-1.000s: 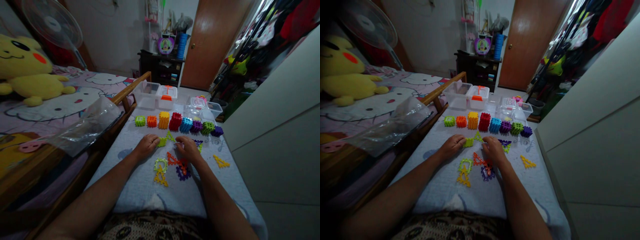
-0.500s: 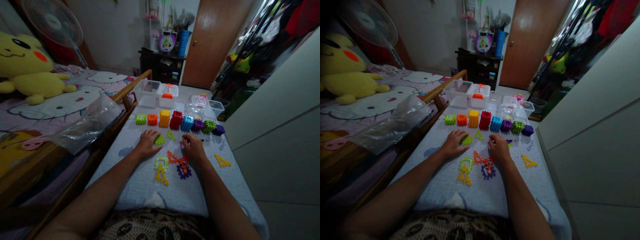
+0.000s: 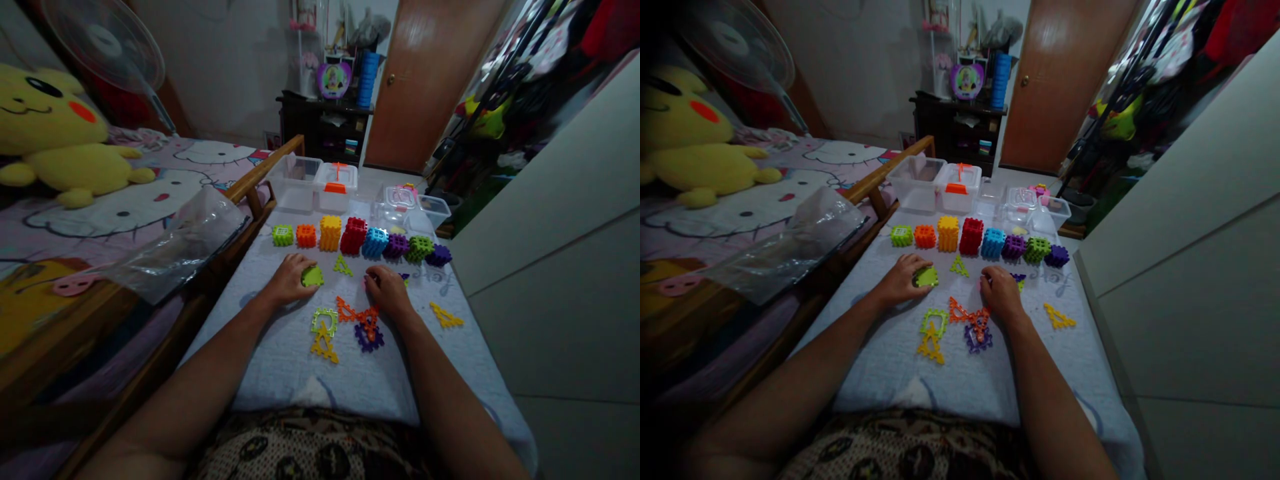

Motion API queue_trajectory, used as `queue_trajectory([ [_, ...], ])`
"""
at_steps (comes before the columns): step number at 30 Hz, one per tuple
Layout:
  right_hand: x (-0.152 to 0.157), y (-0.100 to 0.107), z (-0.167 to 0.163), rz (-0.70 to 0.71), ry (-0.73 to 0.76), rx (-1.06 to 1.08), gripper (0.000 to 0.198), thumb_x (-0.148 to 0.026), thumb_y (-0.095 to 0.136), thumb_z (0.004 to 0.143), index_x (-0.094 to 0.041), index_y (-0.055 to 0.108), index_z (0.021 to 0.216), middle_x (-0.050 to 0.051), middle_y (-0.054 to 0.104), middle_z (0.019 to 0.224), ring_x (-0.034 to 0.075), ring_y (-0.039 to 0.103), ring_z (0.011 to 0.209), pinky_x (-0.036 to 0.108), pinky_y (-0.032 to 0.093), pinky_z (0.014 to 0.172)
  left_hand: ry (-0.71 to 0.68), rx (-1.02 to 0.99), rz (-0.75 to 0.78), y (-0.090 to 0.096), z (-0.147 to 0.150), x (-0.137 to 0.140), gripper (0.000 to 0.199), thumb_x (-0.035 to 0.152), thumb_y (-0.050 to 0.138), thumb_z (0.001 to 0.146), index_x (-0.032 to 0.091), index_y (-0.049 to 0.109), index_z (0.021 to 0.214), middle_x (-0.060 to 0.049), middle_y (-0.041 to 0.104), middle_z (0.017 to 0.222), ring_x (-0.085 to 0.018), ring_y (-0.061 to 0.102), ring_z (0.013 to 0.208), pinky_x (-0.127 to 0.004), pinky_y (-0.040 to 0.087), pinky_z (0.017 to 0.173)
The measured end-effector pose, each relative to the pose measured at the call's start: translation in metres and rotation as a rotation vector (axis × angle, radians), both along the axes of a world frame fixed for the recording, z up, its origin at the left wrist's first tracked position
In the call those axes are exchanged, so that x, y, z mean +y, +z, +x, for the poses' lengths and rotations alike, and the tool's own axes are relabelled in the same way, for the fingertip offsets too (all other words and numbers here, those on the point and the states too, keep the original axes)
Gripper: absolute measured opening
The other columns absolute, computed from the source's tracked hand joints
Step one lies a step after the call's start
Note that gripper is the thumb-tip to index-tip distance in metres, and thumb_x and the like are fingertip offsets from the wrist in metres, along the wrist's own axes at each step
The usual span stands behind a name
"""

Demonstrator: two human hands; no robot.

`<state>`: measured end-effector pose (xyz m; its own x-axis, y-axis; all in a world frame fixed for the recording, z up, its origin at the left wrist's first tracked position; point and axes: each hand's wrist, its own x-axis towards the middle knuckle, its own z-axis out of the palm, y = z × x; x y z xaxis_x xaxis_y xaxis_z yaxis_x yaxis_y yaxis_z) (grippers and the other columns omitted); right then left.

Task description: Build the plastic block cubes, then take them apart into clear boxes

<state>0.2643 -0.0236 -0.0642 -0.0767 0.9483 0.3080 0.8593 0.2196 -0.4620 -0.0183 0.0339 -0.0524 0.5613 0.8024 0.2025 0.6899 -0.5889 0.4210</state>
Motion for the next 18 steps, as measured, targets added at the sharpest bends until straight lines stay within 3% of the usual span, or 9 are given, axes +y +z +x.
queue_trajectory([
  [6,0.001,-0.002,0.002,-0.003,0.004,0.011,0.014,-0.019,0.053,0.087,-0.017,0.067,0.092,0.009,0.069,0.090,0.021,0.061,0.083,0.032,0.045,0.078,0.070,-0.025,0.040,0.012,-0.016,0.010,0.047,0.037,0.073,0.072,0.018,0.064,0.114,-0.008,0.058,0.107,-0.028,0.053,0.107,-0.044,0.041,0.101],
  [14,0.001,-0.005,0.002,0.011,0.008,0.018,0.014,-0.019,0.053,0.087,-0.017,0.066,0.091,0.008,0.068,0.089,0.021,0.062,0.083,0.032,0.046,0.078,0.213,0.019,0.136,0.053,-0.052,0.053,0.047,0.040,0.070,0.074,0.018,0.065,0.115,-0.009,0.060,0.111,-0.029,0.055,0.110,-0.043,0.041,0.102],
  [18,0.000,-0.005,0.003,0.011,0.014,0.033,0.015,-0.019,0.053,0.086,-0.017,0.066,0.092,0.009,0.069,0.092,0.021,0.062,0.083,0.033,0.047,0.079,0.076,0.042,0.070,0.061,-0.046,0.047,0.047,0.040,0.070,0.074,0.019,0.065,0.115,-0.008,0.060,0.112,-0.028,0.056,0.111,-0.043,0.042,0.102],
])
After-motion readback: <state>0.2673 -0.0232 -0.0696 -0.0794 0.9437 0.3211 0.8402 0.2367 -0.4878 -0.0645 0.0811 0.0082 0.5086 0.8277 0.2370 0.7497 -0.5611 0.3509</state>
